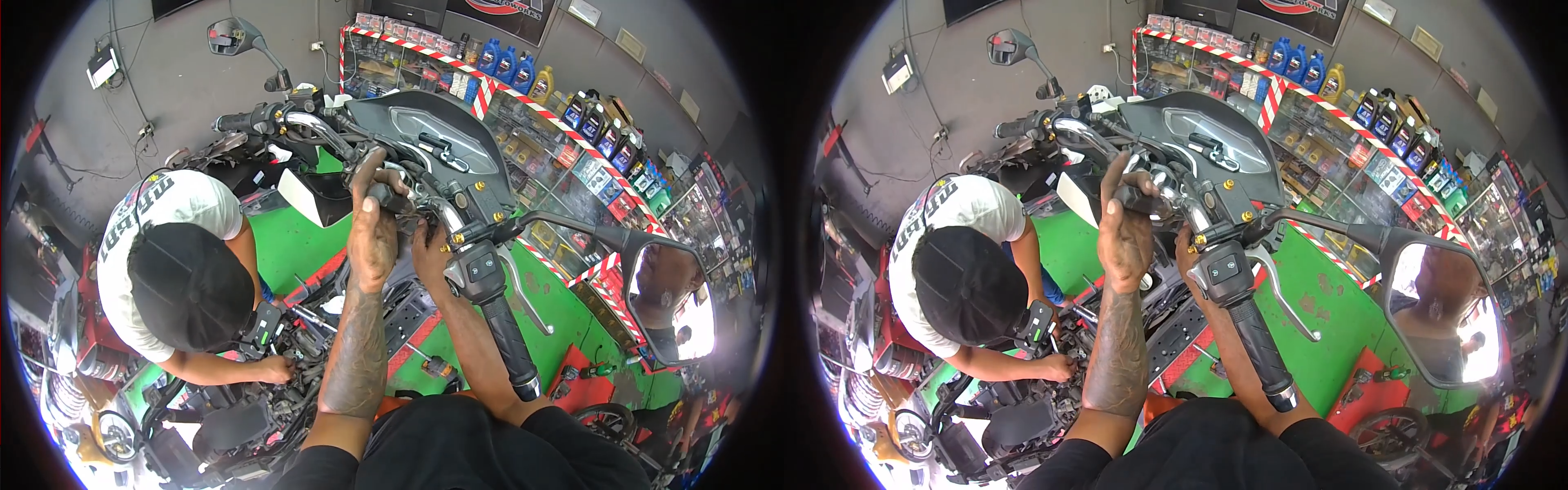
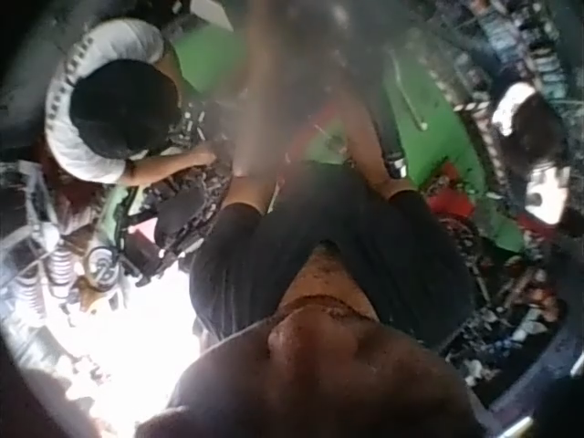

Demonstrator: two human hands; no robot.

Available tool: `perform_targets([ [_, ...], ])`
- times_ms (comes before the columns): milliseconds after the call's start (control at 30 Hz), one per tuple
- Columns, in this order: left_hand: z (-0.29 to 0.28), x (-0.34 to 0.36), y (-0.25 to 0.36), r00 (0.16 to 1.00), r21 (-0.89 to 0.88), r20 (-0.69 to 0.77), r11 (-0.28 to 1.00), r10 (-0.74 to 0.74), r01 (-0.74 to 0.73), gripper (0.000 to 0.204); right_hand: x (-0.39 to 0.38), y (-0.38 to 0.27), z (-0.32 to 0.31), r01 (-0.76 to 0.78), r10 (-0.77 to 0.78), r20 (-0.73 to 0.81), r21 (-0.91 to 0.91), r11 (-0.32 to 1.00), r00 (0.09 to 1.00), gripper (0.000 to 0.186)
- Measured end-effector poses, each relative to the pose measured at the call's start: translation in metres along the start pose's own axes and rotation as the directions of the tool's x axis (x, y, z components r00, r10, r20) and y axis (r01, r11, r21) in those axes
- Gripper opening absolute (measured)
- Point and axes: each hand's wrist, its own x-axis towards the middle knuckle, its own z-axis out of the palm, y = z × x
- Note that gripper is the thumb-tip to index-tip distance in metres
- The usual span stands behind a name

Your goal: Disassembling and inspecting the front fairing and headlight assembly of a motorcycle in a service bay.

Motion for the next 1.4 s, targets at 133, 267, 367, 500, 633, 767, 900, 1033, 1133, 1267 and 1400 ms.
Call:
perform_targets([
  [133, -0.004, 0.005, -0.002, 0.984, 0.358, 0.058, 0.917, 0.166, -0.176, 0.034, 0.004, 0.003, 0.007, -0.339, 0.332, 0.100, 0.476, 0.812, 0.938, 0.025],
  [267, 0.001, 0.011, -0.004, 0.995, 0.295, -0.046, 0.953, 0.089, -0.072, 0.033, 0.005, -0.007, 0.003, -0.317, 0.372, 0.004, 0.533, 0.785, 0.928, 0.027],
  [367, -0.002, 0.005, -0.011, 0.997, 0.290, -0.045, 0.956, 0.055, -0.040, 0.038, -0.002, 0.000, 0.008, -0.385, 0.308, 0.232, 0.560, 0.734, 0.923, 0.040],
  [500, 0.005, -0.003, -0.010, 0.997, 0.148, 0.075, 0.989, 0.015, -0.026, 0.063, -0.002, 0.009, 0.012, -0.370, 0.358, 0.104, 0.376, 0.850, 0.928, 0.036],
  [633, -0.003, -0.002, 0.002, 0.990, 0.496, 0.052, 0.857, 0.128, -0.137, 0.045, 0.009, -0.002, -0.005, -0.278, 0.302, -0.006, 0.369, 0.887, 0.953, 0.038],
  [767, -0.001, 0.009, -0.009, 0.988, 0.287, 0.033, 0.946, 0.149, -0.152, 0.042, 0.009, -0.003, -0.011, -0.368, 0.305, 0.211, 0.623, 0.690, 0.929, 0.037],
  [900, 0.001, 0.003, -0.013, 0.983, 0.122, -0.165, 0.987, -0.080, 0.101, 0.047, 0.011, -0.003, -0.012, -0.365, 0.309, 0.203, 0.629, 0.686, 0.929, 0.035],
  [1033, -0.001, -0.001, -0.008, 0.999, 0.013, 0.043, 1.000, -0.002, 0.001, 0.062, 0.014, -0.002, -0.015, -0.331, 0.302, 0.153, 0.608, 0.722, 0.941, 0.034],
  [1133, -0.005, -0.006, -0.005, 0.999, 0.338, -0.039, 0.940, -0.024, 0.036, 0.059, 0.019, -0.006, -0.023, -0.289, 0.280, 0.117, 0.637, 0.715, 0.953, 0.034],
  [1267, -0.001, 0.007, -0.006, 0.977, 0.391, 0.030, 0.897, 0.209, -0.204, 0.029, 0.017, -0.005, -0.019, -0.342, 0.290, 0.191, 0.657, 0.672, 0.938, 0.033],
  [1400, 0.004, 0.001, -0.008, 0.980, 0.231, -0.195, 0.973, 0.035, 0.012, 0.031, 0.015, -0.006, -0.013, -0.234, 0.275, 0.043, 0.657, 0.717, 0.961, 0.032],
])
